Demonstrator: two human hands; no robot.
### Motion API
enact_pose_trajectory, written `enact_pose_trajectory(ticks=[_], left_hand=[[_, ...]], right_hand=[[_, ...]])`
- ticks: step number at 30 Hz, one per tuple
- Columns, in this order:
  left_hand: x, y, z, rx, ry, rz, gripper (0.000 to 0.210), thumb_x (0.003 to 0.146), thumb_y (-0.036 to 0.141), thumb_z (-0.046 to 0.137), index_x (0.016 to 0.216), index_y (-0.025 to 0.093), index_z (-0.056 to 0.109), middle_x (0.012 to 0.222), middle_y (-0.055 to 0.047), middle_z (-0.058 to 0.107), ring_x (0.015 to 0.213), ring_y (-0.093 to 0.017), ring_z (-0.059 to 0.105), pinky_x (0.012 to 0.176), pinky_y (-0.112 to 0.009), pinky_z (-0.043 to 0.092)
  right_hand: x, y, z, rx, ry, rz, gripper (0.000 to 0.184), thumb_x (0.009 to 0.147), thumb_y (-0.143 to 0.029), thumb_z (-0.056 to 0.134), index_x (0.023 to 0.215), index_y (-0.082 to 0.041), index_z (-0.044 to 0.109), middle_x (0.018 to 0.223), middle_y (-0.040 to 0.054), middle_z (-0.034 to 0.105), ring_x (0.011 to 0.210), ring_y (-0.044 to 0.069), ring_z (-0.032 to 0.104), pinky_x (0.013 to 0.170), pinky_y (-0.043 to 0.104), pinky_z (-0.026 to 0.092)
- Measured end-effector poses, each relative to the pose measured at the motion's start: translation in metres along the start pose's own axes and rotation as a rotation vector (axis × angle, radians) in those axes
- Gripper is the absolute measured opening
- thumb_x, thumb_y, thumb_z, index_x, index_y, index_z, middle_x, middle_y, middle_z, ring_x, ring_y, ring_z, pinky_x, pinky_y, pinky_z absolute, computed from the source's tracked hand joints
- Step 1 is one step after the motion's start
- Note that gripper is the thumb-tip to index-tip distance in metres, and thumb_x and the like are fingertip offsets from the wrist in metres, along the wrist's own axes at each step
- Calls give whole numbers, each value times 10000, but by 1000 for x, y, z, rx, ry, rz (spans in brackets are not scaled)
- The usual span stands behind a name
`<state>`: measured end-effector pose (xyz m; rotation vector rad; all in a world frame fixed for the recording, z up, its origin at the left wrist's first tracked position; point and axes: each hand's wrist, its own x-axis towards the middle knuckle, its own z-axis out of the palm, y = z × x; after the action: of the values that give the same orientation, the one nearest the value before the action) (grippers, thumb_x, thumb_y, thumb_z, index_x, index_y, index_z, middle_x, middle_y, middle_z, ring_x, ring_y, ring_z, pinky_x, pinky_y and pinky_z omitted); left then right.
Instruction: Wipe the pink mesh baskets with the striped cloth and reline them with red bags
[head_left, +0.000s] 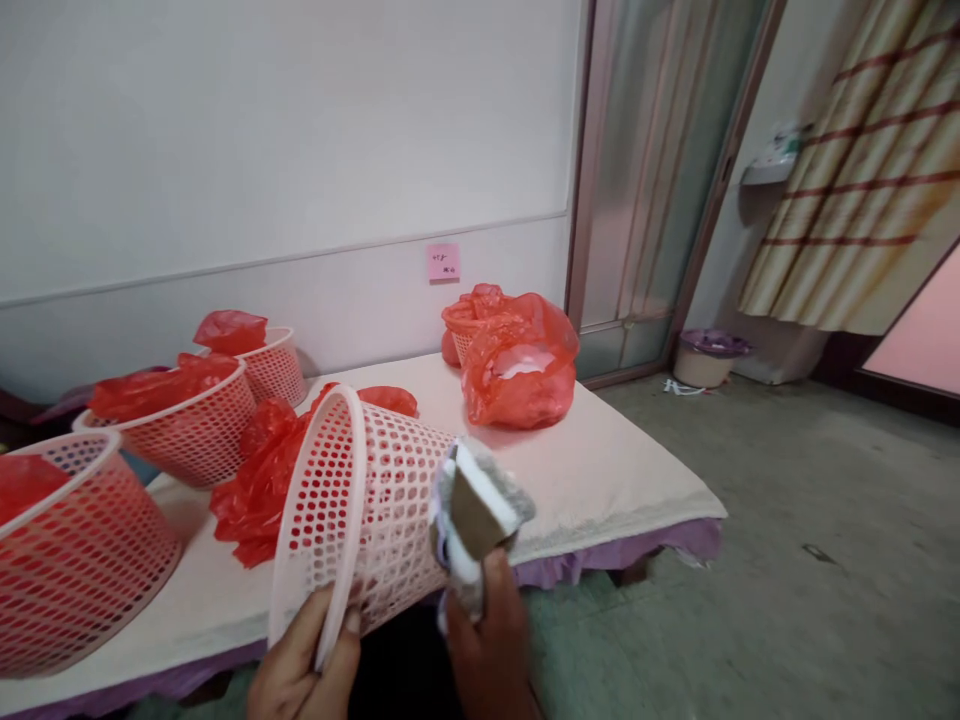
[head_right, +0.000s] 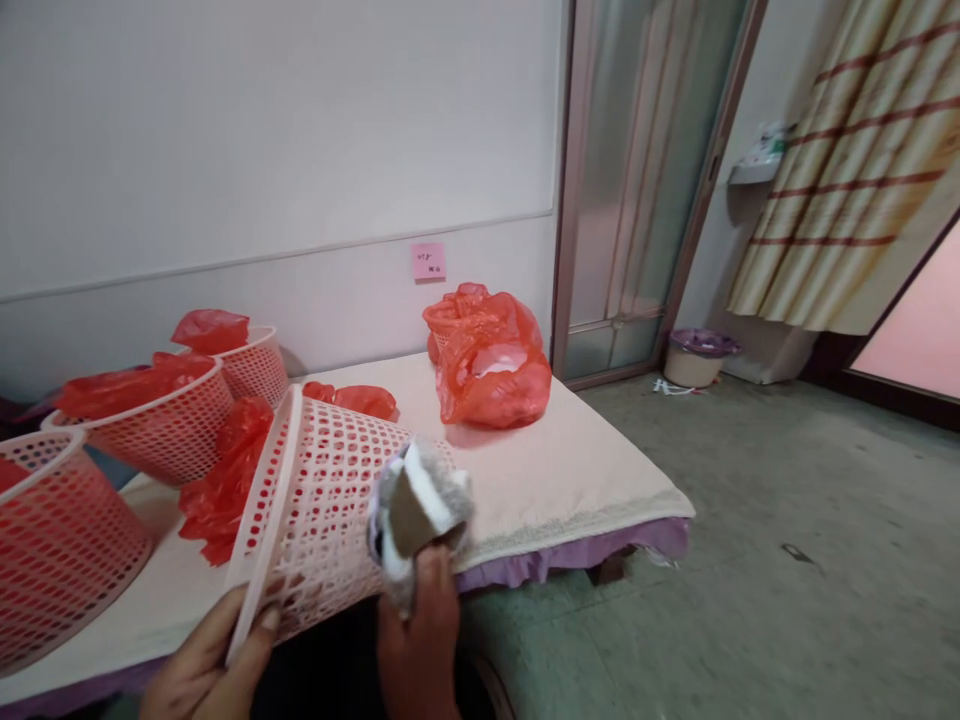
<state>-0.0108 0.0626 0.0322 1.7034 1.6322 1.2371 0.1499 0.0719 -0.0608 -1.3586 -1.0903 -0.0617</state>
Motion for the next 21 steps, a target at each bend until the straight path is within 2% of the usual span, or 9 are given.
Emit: enact_pose_trajectory(ticks=[3,5,7,9,11,13,15,18,21], left_hand=[[11,13,-1,-131,-18,-110,482,760,554,663,1110,223,696,1041,-43,757,986,-238,697,787,-236,574],[14,21,-5,-168,-22,-141,527,729,576,689,1108,210,694,1044,-57,752,1029,-252,679,774,-224,575],[13,26,-10,-213,-36,-179,544,696,580,719,1089,204,696,1016,-58,753,1016,-252,682,752,-211,575],[12,29,-16,-285,-49,-256,574,661,582,748,1091,207,688,972,-52,758,930,-240,704,712,-204,579],[11,31,-20,-354,-32,-366,612,632,578,774,1117,219,672,955,-40,759,871,-230,712,688,-206,583],[11,33,-20,-432,-4,-466,642,625,573,782,1160,246,646,975,-27,757,861,-234,711,690,-231,590],[12,37,-17,-504,14,-508,652,641,573,770,1199,269,622,1011,-19,752,869,-247,710,697,-264,597],[13,45,-8,-491,35,-479,615,675,582,732,1189,259,635,1049,-38,747,921,-281,704,739,-311,598],[15,53,-1,-391,108,-432,574,730,617,653,1154,231,660,1119,-69,730,1083,-321,651,892,-380,556]], right_hand=[[-12,-27,8,131,-108,-198,478,793,-209,464,1269,-175,499,1162,153,634,1048,278,638,839,404,545],[-7,-25,8,153,-126,-215,466,768,-170,468,1230,-186,528,1122,133,649,1015,261,651,820,374,549],[6,-6,3,96,-74,-59,345,784,-190,494,1120,-193,577,999,100,681,893,247,670,738,348,551],[22,21,-4,49,-54,242,288,781,-274,541,1047,-184,605,870,71,692,775,244,661,664,342,536],[35,44,-12,34,-58,531,407,762,-327,552,1121,-143,605,829,81,708,740,260,663,657,359,530],[41,56,-18,21,-42,632,477,768,-372,544,1172,-124,599,904,120,721,803,289,671,701,391,531],[35,52,-19,11,-35,548,471,795,-405,546,1177,-135,603,1043,153,705,934,313,663,775,421,530],[5,22,-7,19,-58,200,400,825,-362,556,1174,-175,616,1119,150,689,1025,312,655,813,431,548],[-37,-23,16,94,-101,-96,388,825,-294,539,1196,-217,622,1138,129,693,1065,317,656,825,418,569]])
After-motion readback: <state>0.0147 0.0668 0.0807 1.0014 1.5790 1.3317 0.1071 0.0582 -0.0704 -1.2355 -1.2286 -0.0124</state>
